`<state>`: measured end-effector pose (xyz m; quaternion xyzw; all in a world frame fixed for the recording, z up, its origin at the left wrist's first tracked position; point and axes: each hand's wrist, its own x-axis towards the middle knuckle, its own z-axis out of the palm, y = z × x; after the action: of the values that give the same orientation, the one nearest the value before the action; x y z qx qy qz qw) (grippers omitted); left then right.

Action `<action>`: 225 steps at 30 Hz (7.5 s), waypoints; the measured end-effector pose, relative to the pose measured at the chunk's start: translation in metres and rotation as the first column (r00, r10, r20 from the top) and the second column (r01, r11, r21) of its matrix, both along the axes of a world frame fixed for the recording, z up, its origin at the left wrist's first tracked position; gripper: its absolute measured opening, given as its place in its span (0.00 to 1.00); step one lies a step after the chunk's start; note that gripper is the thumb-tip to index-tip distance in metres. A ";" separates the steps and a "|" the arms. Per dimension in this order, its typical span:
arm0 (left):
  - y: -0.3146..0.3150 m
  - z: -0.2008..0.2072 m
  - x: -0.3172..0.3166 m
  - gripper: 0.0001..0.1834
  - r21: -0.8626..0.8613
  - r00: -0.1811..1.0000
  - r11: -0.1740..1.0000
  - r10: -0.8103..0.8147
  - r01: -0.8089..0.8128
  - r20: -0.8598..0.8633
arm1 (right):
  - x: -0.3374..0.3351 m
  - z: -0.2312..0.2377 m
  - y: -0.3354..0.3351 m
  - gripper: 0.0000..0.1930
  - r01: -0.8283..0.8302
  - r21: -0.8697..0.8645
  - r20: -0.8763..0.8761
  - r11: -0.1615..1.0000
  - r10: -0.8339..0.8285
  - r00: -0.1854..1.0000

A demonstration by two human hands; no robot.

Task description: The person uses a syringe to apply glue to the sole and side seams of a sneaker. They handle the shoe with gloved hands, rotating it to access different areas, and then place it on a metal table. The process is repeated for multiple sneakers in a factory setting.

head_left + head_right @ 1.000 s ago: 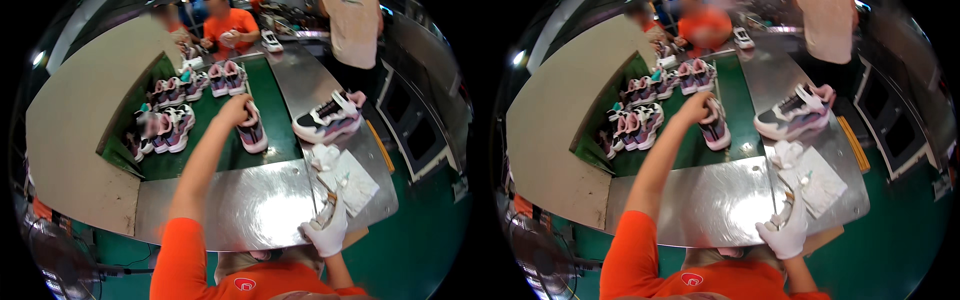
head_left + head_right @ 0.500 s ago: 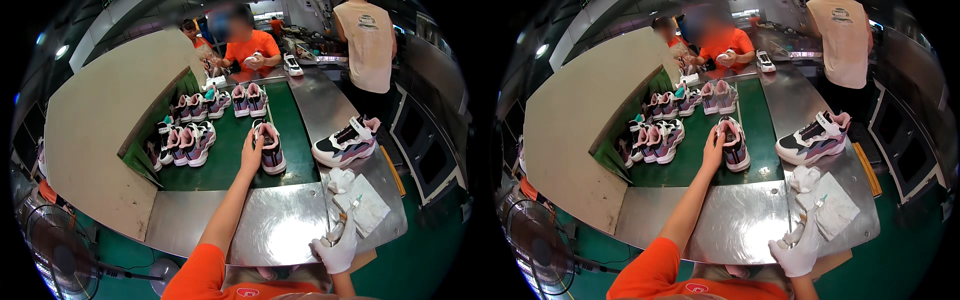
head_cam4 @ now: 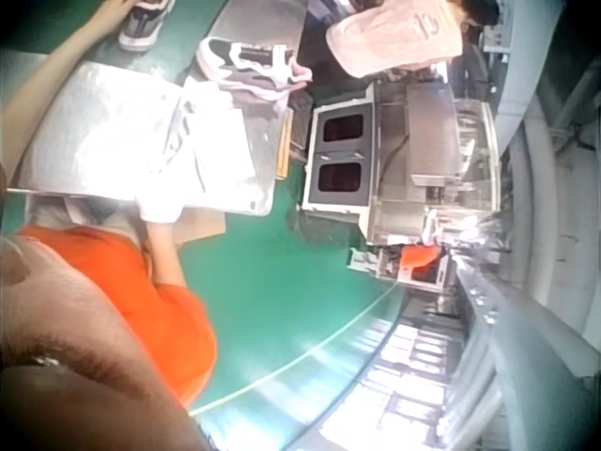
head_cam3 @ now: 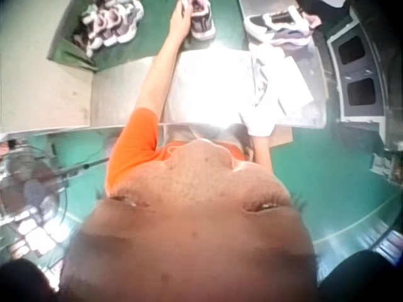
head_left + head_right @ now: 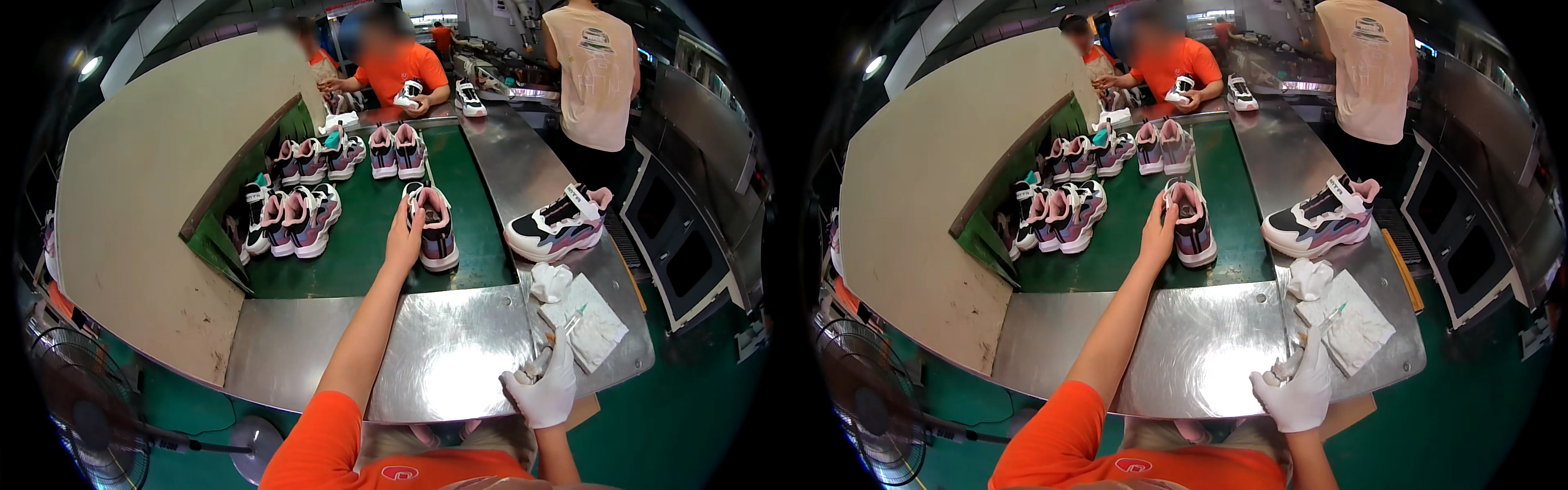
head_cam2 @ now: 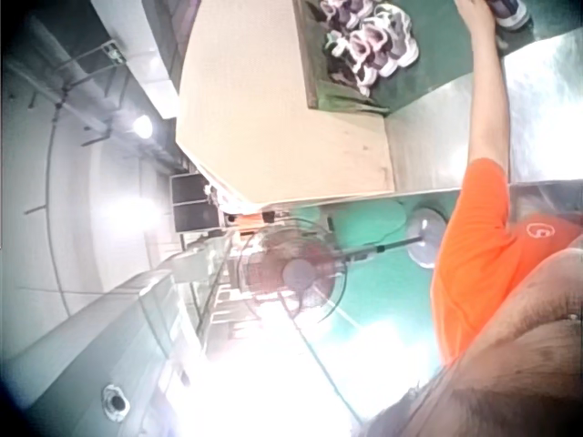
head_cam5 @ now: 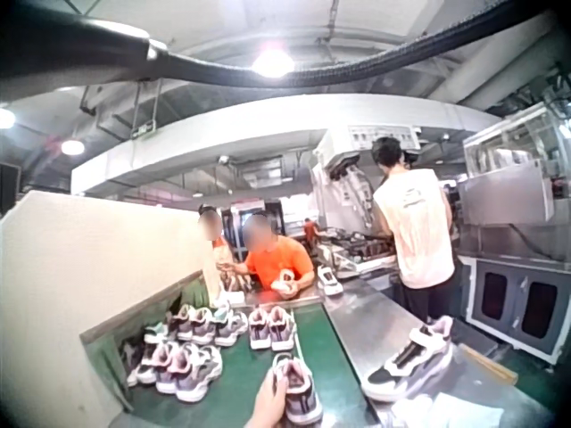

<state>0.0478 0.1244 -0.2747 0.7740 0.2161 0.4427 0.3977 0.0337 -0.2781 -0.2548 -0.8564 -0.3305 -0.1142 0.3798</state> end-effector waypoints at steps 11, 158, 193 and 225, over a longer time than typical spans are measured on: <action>0.001 0.000 0.000 0.35 0.043 0.999 0.998 0.045 -0.045 -0.005 | -0.001 -0.001 0.003 0.57 0.024 -0.023 -0.032 0.999 -0.025 0.999; -0.087 0.075 -0.182 0.28 -0.515 0.840 0.754 -0.088 0.408 0.536 | 0.018 -0.012 -0.017 0.46 0.115 0.746 -0.455 0.656 0.376 0.807; -0.063 0.072 -0.203 0.23 0.022 0.891 0.972 0.224 -0.234 -0.394 | 0.015 -0.009 -0.019 0.55 0.161 0.592 -0.500 0.790 0.203 0.842; -0.158 0.117 -0.172 0.36 0.316 0.855 0.946 0.100 0.078 -0.510 | 0.012 -0.006 -0.019 0.51 0.152 0.634 -0.550 0.758 0.304 0.778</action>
<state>-0.1243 -0.0333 -0.1582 0.9180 0.2438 0.2493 0.1888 0.0459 -0.2966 -0.2606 -0.6438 -0.1621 0.0848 0.7430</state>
